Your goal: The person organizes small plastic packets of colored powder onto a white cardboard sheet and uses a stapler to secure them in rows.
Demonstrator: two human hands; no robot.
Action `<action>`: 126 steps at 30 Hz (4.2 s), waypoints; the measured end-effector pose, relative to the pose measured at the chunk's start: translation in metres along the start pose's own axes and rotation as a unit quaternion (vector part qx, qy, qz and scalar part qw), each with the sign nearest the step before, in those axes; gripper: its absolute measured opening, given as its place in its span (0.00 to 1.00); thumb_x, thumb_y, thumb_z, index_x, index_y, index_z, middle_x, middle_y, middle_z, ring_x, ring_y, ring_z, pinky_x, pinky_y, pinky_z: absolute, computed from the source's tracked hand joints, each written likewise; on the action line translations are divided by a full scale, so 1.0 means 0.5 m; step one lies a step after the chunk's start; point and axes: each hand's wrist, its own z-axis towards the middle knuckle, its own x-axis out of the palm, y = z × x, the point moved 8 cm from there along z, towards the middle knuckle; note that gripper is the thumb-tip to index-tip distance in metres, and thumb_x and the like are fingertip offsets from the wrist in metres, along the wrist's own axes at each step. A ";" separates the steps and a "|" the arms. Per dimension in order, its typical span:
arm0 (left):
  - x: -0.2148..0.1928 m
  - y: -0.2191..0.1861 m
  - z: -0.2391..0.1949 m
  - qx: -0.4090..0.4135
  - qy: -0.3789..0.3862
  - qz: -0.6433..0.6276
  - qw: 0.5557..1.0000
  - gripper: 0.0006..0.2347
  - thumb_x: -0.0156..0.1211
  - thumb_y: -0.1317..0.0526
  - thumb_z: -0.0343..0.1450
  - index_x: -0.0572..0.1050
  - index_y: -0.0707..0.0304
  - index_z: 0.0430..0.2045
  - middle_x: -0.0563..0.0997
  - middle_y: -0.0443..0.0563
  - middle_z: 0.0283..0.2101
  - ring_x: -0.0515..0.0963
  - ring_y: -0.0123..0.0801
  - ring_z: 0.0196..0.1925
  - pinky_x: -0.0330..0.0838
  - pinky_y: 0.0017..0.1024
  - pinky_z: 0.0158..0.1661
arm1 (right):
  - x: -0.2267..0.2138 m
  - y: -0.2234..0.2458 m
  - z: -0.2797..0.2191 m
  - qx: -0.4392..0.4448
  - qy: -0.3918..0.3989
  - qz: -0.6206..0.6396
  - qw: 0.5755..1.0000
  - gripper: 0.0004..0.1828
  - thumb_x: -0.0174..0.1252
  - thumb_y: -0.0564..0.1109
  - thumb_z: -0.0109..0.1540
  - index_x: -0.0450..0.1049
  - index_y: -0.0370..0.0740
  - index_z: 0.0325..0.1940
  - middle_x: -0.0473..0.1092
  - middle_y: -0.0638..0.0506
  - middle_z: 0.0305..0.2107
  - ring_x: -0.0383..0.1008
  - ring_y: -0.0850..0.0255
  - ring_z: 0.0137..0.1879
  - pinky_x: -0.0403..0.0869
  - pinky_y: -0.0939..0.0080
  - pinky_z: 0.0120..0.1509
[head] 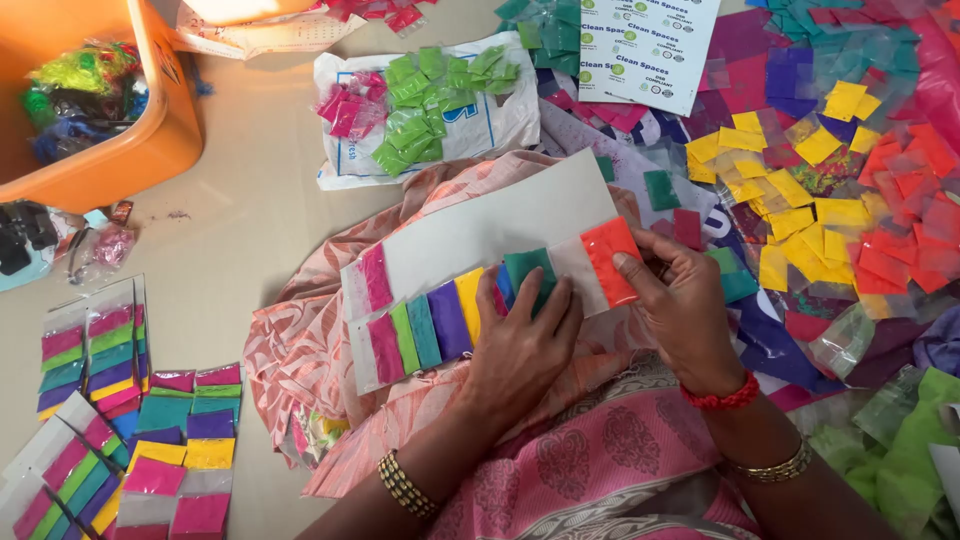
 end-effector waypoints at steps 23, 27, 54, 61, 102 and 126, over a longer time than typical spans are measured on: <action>0.049 0.015 0.019 0.034 0.025 0.002 0.999 0.12 0.56 0.61 0.67 0.79 0.69 0.38 0.79 0.59 0.44 0.74 0.45 0.52 0.63 0.61 0.60 | -0.016 -0.075 0.073 0.022 0.052 -0.009 0.998 0.25 0.58 0.41 0.66 0.69 0.33 0.67 0.75 0.53 0.45 0.74 0.72 0.47 0.75 0.70 0.52; 0.043 0.013 0.028 0.041 0.030 0.009 0.999 0.12 0.55 0.60 0.65 0.78 0.68 0.35 0.77 0.58 0.40 0.74 0.45 0.50 0.63 0.60 0.58 | -0.111 -0.070 0.067 0.061 0.045 -0.031 0.997 0.23 0.53 0.49 0.69 0.70 0.35 0.66 0.78 0.52 0.42 0.79 0.69 0.44 0.77 0.67 0.51; 0.027 0.017 0.027 0.015 -0.006 -0.047 0.999 0.12 0.57 0.64 0.66 0.78 0.72 0.39 0.74 0.57 0.39 0.74 0.46 0.50 0.62 0.58 0.61 | -0.332 -0.164 -0.061 0.264 0.125 0.035 0.956 0.25 0.55 0.52 0.63 0.69 0.38 0.61 0.74 0.49 0.35 0.75 0.62 0.39 0.74 0.60 0.40; 0.025 0.020 0.019 0.004 -0.044 -0.053 0.998 0.08 0.58 0.63 0.68 0.78 0.68 0.35 0.74 0.55 0.38 0.75 0.45 0.50 0.64 0.59 0.60 | -0.075 -0.062 -0.069 0.302 0.270 0.039 0.913 0.24 0.55 0.53 0.68 0.70 0.33 0.59 0.71 0.49 0.29 0.72 0.64 0.34 0.70 0.63 0.36; 0.028 0.011 0.003 0.037 -0.079 -0.053 0.995 0.14 0.57 0.64 0.68 0.75 0.81 0.42 0.77 0.72 0.57 0.75 0.53 0.62 0.67 0.43 0.65 | 0.062 -0.047 -0.048 0.170 0.118 0.034 0.978 0.10 0.58 0.47 0.65 0.73 0.39 0.34 0.65 0.56 0.18 0.61 0.69 0.20 0.58 0.67 0.23; 0.021 0.007 0.006 0.042 -0.057 -0.076 0.995 0.07 0.59 0.66 0.64 0.78 0.72 0.31 0.77 0.59 0.41 0.75 0.46 0.53 0.67 0.44 0.63 | -0.291 -0.192 -0.028 0.255 0.047 -0.094 0.961 0.24 0.61 0.53 0.60 0.73 0.42 0.58 0.70 0.55 0.31 0.70 0.68 0.33 0.68 0.63 0.33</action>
